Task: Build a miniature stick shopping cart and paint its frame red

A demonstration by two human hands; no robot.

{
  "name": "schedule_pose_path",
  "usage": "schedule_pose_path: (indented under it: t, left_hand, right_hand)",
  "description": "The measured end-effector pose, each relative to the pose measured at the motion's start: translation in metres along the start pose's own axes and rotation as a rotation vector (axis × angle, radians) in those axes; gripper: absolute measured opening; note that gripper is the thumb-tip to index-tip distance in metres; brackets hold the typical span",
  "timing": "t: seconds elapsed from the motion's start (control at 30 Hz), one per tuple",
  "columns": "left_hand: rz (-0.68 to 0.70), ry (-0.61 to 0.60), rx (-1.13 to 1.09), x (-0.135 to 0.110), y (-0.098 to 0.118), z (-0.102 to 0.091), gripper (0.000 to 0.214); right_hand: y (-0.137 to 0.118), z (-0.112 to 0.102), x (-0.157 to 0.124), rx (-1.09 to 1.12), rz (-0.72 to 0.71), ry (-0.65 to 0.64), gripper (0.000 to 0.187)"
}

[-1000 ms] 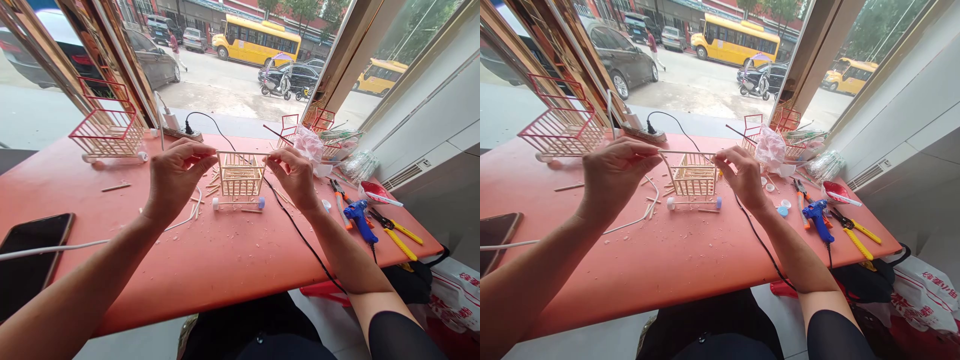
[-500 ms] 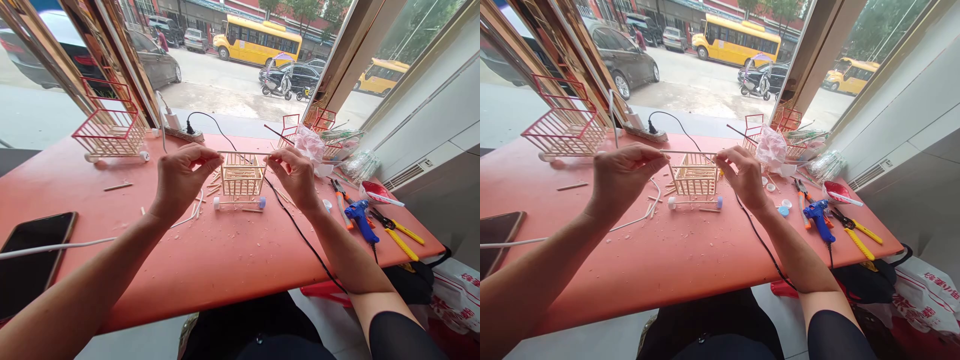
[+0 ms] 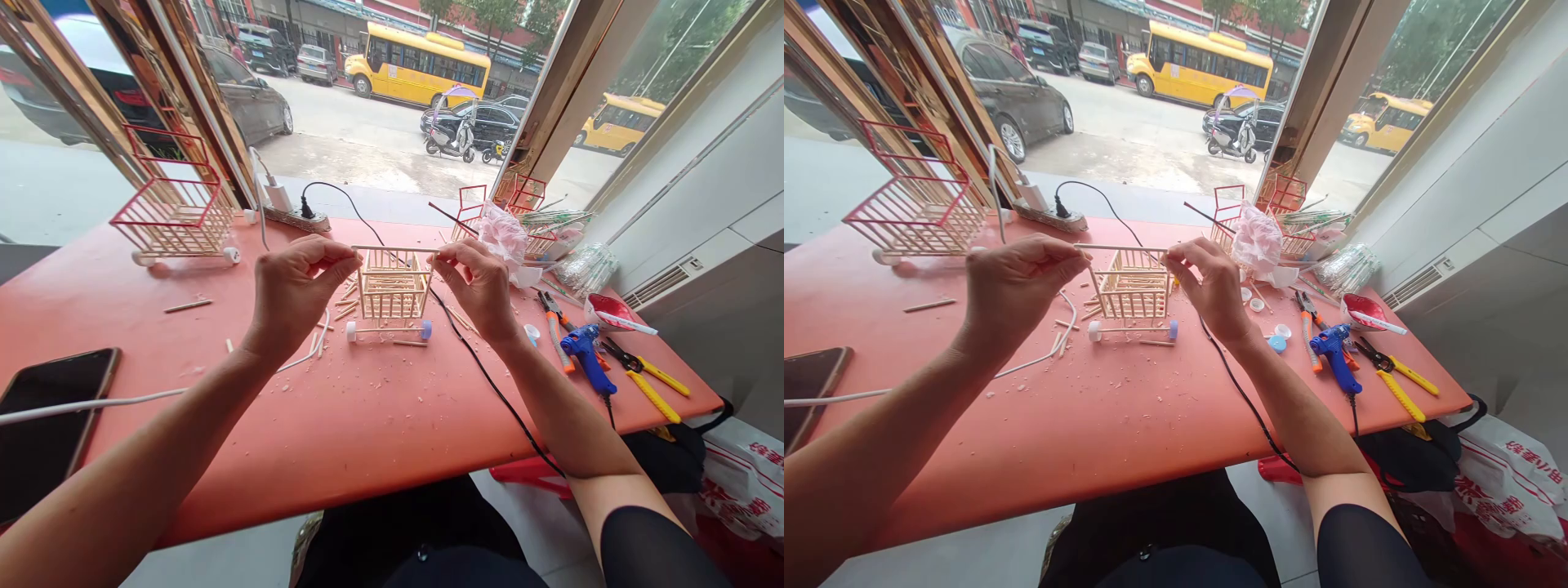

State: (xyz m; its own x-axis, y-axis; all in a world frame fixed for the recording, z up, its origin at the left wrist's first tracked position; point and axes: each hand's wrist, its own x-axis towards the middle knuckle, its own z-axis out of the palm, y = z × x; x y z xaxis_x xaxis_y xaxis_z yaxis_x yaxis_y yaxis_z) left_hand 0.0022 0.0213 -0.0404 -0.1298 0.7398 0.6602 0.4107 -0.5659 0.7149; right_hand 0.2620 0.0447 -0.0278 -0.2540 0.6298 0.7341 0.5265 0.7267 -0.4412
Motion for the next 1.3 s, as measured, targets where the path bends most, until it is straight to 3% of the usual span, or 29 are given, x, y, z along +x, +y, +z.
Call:
schedule_pose_path:
  t: [1.3]
  left_hand:
    - [0.012, -0.014, -0.001, -0.0001, -0.0023, -0.0016, 0.004]
  right_hand:
    - [0.0007, 0.0000, -0.0022, 0.058, 0.038, 0.008, 0.012]
